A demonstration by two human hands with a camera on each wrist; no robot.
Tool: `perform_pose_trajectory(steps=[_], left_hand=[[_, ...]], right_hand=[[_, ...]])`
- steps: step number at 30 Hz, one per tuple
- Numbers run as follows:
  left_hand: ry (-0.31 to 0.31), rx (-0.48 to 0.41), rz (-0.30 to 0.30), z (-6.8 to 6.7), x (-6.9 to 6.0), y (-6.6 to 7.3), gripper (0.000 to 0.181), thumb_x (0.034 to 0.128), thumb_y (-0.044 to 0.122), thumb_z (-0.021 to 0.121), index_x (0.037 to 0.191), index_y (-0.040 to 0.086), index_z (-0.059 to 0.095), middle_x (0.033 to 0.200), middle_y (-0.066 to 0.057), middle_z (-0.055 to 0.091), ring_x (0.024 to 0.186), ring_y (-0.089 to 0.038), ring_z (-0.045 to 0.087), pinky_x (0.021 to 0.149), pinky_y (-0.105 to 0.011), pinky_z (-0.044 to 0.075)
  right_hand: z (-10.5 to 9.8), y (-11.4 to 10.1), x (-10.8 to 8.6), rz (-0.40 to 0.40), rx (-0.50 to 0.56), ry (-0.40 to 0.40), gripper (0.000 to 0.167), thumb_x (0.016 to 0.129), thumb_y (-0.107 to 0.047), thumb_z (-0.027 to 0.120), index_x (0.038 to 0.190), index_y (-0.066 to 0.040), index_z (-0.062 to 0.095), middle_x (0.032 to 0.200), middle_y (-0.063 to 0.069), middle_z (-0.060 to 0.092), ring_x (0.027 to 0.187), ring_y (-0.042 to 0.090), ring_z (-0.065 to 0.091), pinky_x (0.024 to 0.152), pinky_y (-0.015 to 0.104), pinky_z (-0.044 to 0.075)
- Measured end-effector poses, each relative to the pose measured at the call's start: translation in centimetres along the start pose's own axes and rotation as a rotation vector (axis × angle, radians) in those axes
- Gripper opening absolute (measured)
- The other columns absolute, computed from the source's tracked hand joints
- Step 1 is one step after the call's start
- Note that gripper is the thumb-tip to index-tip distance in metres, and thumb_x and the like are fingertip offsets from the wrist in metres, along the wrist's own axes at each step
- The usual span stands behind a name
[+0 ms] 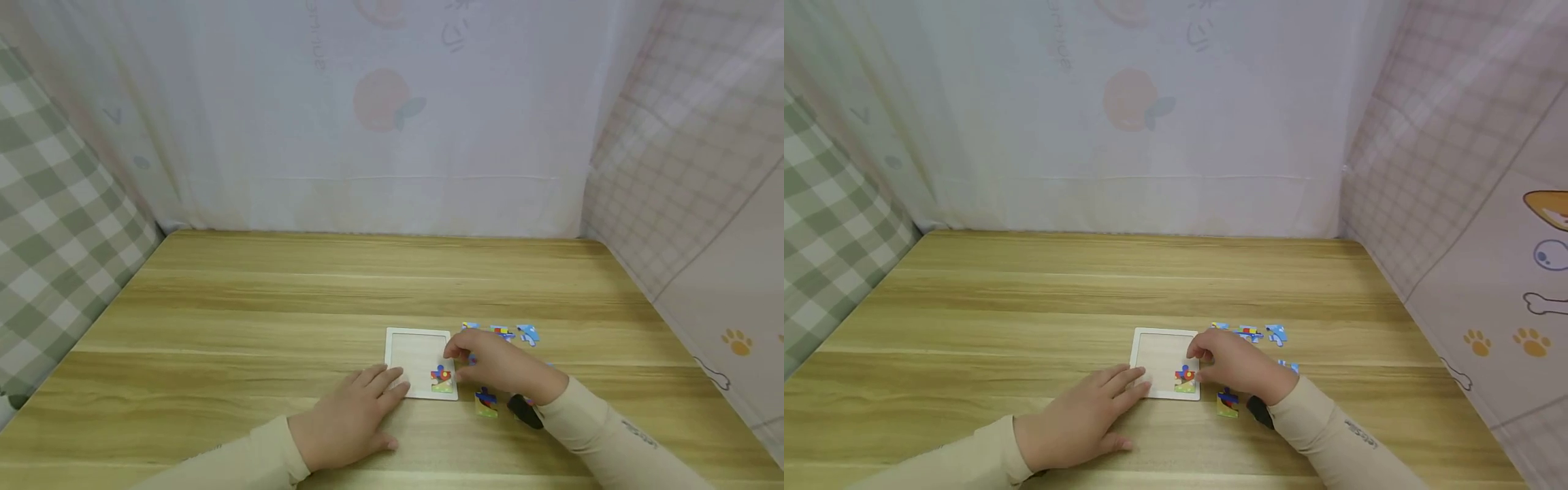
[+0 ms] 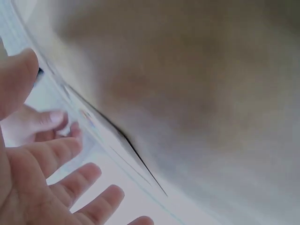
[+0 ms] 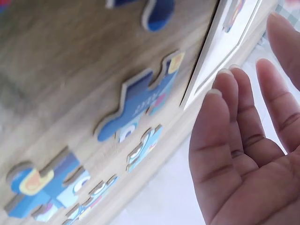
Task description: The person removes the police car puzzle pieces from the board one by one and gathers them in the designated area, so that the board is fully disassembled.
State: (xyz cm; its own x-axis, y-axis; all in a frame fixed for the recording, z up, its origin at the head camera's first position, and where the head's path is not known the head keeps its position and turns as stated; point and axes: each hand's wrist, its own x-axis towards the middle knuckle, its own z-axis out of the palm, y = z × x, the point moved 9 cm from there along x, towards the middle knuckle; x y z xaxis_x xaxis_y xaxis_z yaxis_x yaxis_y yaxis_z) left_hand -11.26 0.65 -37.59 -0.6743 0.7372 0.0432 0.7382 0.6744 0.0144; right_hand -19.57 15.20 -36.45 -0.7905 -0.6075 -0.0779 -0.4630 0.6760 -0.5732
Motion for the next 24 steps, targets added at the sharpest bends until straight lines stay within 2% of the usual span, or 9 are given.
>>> perform_pose_trajectory(steps=[4, 10, 17, 24], left_hand=[[-0.002, -0.039, -0.060, -0.4, 0.6, -1.4, 0.071, 0.0859, 0.052, 0.065, 0.141, 0.011, 0.049, 0.146, -0.009, 0.045, 0.132, -0.030, 0.044, 0.103, -0.044, 0.041], [0.010, -0.117, -0.113, -0.9, 1.7, -2.8, 0.069, 0.0867, 0.045, 0.068, 0.140, 0.005, 0.049, 0.147, -0.014, 0.042, 0.132, -0.036, 0.043, 0.103, -0.047, 0.040], [-0.063, -0.131, -0.171, 0.0, 2.9, -4.1, 0.070, 0.0894, 0.047, 0.064, 0.142, 0.003, 0.046, 0.150, -0.016, 0.038, 0.134, -0.037, 0.040, 0.103, -0.050, 0.039], [-0.126, -0.173, -0.219, 0.3, 3.3, -4.9, 0.073, 0.0894, 0.047, 0.063, 0.144, 0.003, 0.042, 0.152, -0.016, 0.034, 0.137, -0.037, 0.035, 0.105, -0.053, 0.037]], right_hand=[[0.3, -0.3, 0.2, -0.022, 0.000, 0.001, 0.021, 0.078, -0.010, 0.078, 0.096, -0.011, 0.066, 0.090, -0.007, 0.059, 0.084, 0.011, 0.052, 0.077, 0.028, 0.047], [0.8, -0.6, 0.7, -0.015, -0.007, 0.000, 0.026, 0.076, -0.010, 0.081, 0.098, -0.007, 0.067, 0.087, -0.005, 0.058, 0.076, 0.008, 0.050, 0.071, 0.025, 0.046], [1.8, -0.6, 1.1, 0.040, -0.024, -0.044, 0.028, 0.074, -0.007, 0.082, 0.098, -0.006, 0.067, 0.089, -0.005, 0.057, 0.076, 0.010, 0.050, 0.068, 0.025, 0.045], [1.9, -0.9, 1.2, 0.056, -0.054, -0.064, 0.026, 0.074, -0.009, 0.082, 0.096, -0.006, 0.069, 0.089, -0.004, 0.055, 0.078, 0.010, 0.047, 0.069, 0.026, 0.044]])
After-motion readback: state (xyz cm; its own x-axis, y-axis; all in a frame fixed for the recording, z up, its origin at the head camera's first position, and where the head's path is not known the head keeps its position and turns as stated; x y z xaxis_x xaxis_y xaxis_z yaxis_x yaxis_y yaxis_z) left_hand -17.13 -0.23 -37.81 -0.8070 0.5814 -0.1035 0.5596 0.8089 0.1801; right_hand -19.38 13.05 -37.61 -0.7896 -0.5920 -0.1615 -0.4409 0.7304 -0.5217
